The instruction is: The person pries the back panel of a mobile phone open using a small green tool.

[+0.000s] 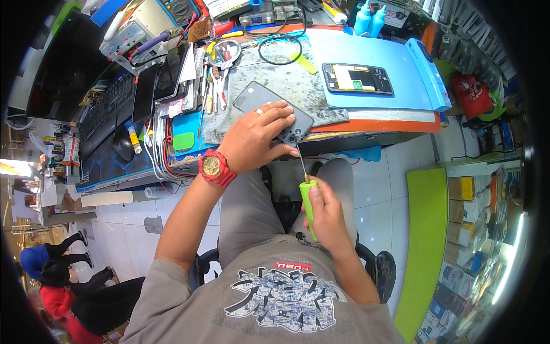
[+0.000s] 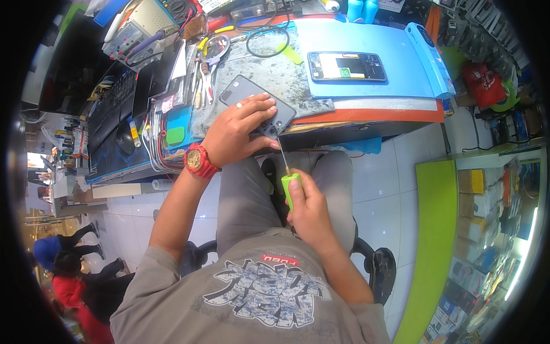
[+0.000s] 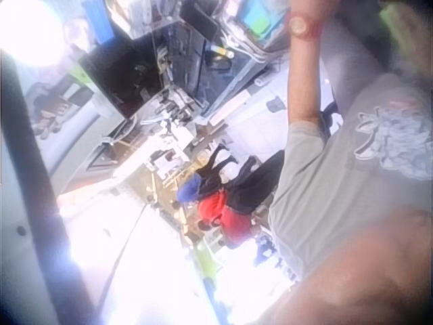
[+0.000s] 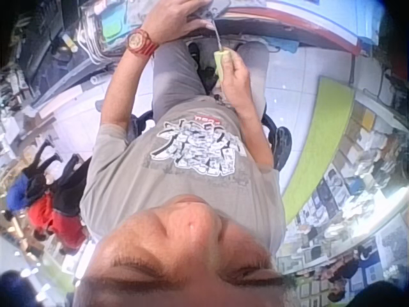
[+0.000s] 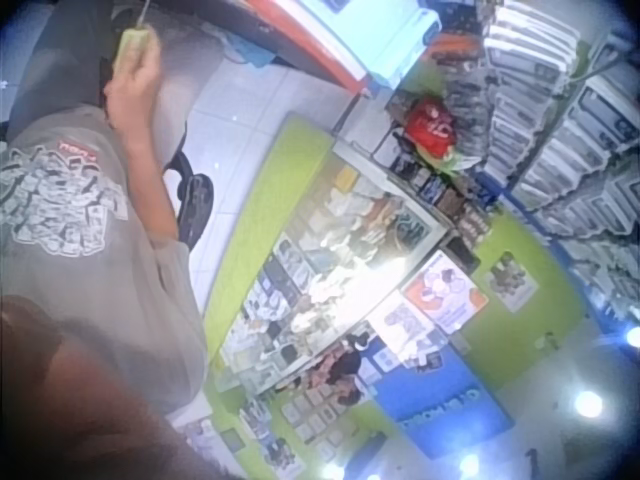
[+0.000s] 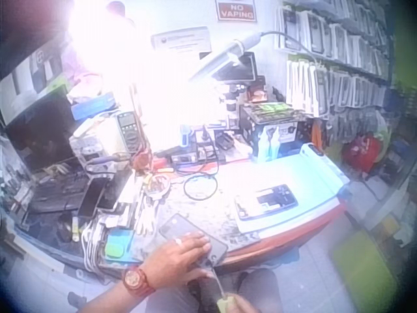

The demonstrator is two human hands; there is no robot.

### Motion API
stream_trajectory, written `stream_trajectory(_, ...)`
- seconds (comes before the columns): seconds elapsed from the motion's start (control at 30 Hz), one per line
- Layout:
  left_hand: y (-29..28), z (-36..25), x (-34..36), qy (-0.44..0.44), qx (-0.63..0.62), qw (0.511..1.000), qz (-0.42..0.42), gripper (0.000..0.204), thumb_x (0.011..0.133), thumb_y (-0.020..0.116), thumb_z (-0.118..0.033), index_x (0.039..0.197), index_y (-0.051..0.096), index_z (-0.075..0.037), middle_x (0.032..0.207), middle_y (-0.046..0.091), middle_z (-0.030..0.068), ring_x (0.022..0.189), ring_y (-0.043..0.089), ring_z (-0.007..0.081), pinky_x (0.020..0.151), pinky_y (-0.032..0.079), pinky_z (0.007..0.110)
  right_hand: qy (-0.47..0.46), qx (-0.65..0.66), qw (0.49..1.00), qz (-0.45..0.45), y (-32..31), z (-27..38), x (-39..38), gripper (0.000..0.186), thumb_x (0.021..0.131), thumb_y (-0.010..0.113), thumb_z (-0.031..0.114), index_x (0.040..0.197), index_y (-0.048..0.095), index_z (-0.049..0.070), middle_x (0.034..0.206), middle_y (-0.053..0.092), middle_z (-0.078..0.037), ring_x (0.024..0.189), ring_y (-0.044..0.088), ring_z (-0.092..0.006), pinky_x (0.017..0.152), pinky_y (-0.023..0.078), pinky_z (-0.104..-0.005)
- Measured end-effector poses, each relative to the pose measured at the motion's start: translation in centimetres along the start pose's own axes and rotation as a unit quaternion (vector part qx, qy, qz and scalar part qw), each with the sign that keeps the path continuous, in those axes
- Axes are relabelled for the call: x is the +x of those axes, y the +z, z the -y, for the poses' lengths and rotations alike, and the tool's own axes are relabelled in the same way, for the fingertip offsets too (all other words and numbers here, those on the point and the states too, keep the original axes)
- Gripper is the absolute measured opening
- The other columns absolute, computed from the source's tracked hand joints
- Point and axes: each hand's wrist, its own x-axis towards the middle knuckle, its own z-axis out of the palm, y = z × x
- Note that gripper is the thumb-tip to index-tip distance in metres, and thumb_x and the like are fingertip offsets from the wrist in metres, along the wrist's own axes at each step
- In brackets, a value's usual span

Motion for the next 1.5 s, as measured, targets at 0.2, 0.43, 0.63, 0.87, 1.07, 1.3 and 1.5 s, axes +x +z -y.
stream_trajectory(0.2, 0.1, 0.4, -0.1, 0.001, -0.008, 1.000, 0.000, 0.065, 0.078, 0.095, -0.034, 0.130, 0.074, -0.001, 0.140, 0.072, 0.0138, 0.142, 0.062, 0.0337, 0.120, 0.050, 0.049, 0.046, 0.071, 0.996, 0.025, 0.4, -0.1, -1.1, 0.051, 0.119, 0.047, 0.041, 0.150, 0.057, 0.002, 0.087, 0.065, -0.007, 0.058, 0.062, -0.0123, 0.054, 0.051, -0.0281)
stream_trajectory(0.43, 0.2, 0.6, -0.1, 0.003, -0.009, 1.000, -0.004, 0.066, 0.076, 0.096, -0.034, 0.130, 0.075, -0.002, 0.141, 0.072, 0.0127, 0.141, 0.063, 0.0328, 0.120, 0.051, 0.047, 0.088, 0.134, 0.986, 0.050, 0.3, -0.2, -2.0, 0.050, 0.120, 0.044, 0.042, 0.147, 0.057, 0.002, 0.086, 0.067, -0.009, 0.055, 0.063, -0.0153, 0.051, 0.051, -0.0303)
stream_trajectory(0.63, 0.1, 0.7, -0.1, -0.002, -0.012, 1.000, -0.001, 0.066, 0.076, 0.095, -0.034, 0.130, 0.075, -0.002, 0.141, 0.073, 0.0122, 0.141, 0.063, 0.0327, 0.120, 0.051, 0.047, 0.126, 0.203, 0.968, 0.075, 0.3, 0.0, -2.2, 0.051, 0.120, 0.041, 0.047, 0.143, 0.057, 0.005, 0.087, 0.067, -0.009, 0.055, 0.063, -0.0167, 0.050, 0.051, -0.0308)
stream_trajectory(0.87, 0.2, 0.7, -0.2, -0.003, -0.016, 1.000, 0.004, 0.066, 0.075, 0.096, -0.030, 0.132, 0.075, -0.003, 0.141, 0.072, 0.0118, 0.141, 0.063, 0.0327, 0.120, 0.051, 0.047, 0.149, 0.229, 0.958, 0.089, 0.6, 0.4, -2.8, 0.051, 0.120, 0.039, 0.049, 0.141, 0.058, 0.006, 0.089, 0.067, -0.009, 0.057, 0.063, -0.0168, 0.051, 0.051, -0.0311)
stream_trajectory(1.07, -0.1, 0.7, -0.2, -0.003, -0.019, 1.000, 0.009, 0.065, 0.075, 0.096, -0.026, 0.132, 0.075, -0.002, 0.143, 0.072, 0.0114, 0.142, 0.062, 0.0327, 0.119, 0.051, 0.046, 0.135, 0.215, 0.964, 0.084, 0.9, 0.3, -2.8, 0.059, 0.120, 0.036, 0.050, 0.150, 0.053, 0.003, 0.090, 0.065, -0.011, 0.056, 0.063, -0.0188, 0.050, 0.053, -0.0337)
stream_trajectory(1.3, -0.1, 0.8, -0.2, 0.001, -0.018, 1.000, 0.008, 0.066, 0.075, 0.096, -0.028, 0.132, 0.075, -0.003, 0.143, 0.072, 0.0115, 0.142, 0.062, 0.0334, 0.117, 0.053, 0.046, 0.130, 0.212, 0.965, 0.086, 1.1, 0.4, -2.8, 0.059, 0.121, 0.034, 0.050, 0.149, 0.053, 0.002, 0.090, 0.064, -0.011, 0.056, 0.063, -0.0186, 0.050, 0.053, -0.0335)
stream_trajectory(1.5, 0.0, 0.8, -0.2, 0.007, -0.021, 1.000, 0.000, 0.067, 0.075, 0.096, -0.031, 0.132, 0.075, -0.003, 0.142, 0.072, 0.0119, 0.141, 0.063, 0.0336, 0.116, 0.053, 0.046, 0.124, 0.214, 0.966, 0.078, 0.8, 0.4, -2.7, 0.059, 0.121, 0.033, 0.050, 0.148, 0.054, 0.002, 0.089, 0.064, -0.011, 0.055, 0.063, -0.0186, 0.049, 0.052, -0.0334)
